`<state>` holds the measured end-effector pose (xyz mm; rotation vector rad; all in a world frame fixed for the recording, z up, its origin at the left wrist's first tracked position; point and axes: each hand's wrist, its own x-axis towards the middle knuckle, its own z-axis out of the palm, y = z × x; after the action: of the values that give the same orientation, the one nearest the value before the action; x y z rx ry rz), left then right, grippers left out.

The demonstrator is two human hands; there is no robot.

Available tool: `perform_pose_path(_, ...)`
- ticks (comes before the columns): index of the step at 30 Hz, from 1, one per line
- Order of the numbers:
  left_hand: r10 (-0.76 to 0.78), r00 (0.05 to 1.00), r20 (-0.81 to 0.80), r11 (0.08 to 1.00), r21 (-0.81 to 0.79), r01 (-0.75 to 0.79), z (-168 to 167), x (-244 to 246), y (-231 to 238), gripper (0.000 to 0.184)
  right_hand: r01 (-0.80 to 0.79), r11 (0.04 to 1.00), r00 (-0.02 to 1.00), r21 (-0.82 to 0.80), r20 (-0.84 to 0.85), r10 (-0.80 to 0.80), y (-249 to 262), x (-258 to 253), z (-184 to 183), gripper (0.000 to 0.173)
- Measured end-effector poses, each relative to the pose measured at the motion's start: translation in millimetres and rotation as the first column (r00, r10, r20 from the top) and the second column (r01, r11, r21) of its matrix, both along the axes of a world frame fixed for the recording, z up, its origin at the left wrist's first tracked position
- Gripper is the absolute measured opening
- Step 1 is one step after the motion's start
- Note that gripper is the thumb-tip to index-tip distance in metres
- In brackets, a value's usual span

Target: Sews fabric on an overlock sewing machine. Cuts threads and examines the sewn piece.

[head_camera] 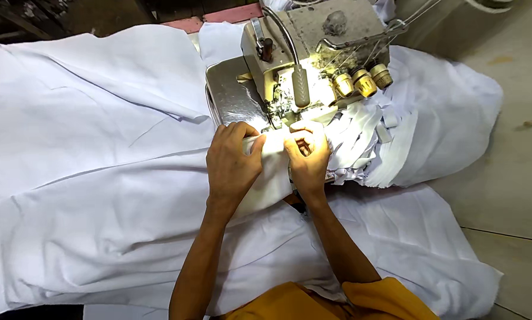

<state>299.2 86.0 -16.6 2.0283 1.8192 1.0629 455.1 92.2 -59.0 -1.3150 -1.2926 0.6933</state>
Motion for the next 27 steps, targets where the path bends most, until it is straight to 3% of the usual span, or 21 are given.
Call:
perform_pose_path(4,0.020,1.000,-0.008,0.998,-0.056,-0.020,3,3,2,0.027,0.033,0.999,0.999,0.038,-0.041,-0.032,3,-7,0,0.029)
perform_pose_path(15,0.037,0.999,0.005,0.999,-0.026,-0.037,1,1,13,0.036,0.161,0.983,0.984,0.090,-0.089,-0.154,14,-25,-4,0.011)
perform_pose_path(24,0.031,0.997,-0.075,0.999,0.012,-0.030,0,2,13,0.035,0.189,0.981,0.979,0.047,-0.088,-0.185,13,-26,-7,0.014)
perform_pose_path(27,-0.026,0.995,-0.099,0.996,0.078,0.034,0,-25,6,0.036,0.100,0.995,0.991,0.004,-0.092,-0.099,6,-16,-6,0.020)
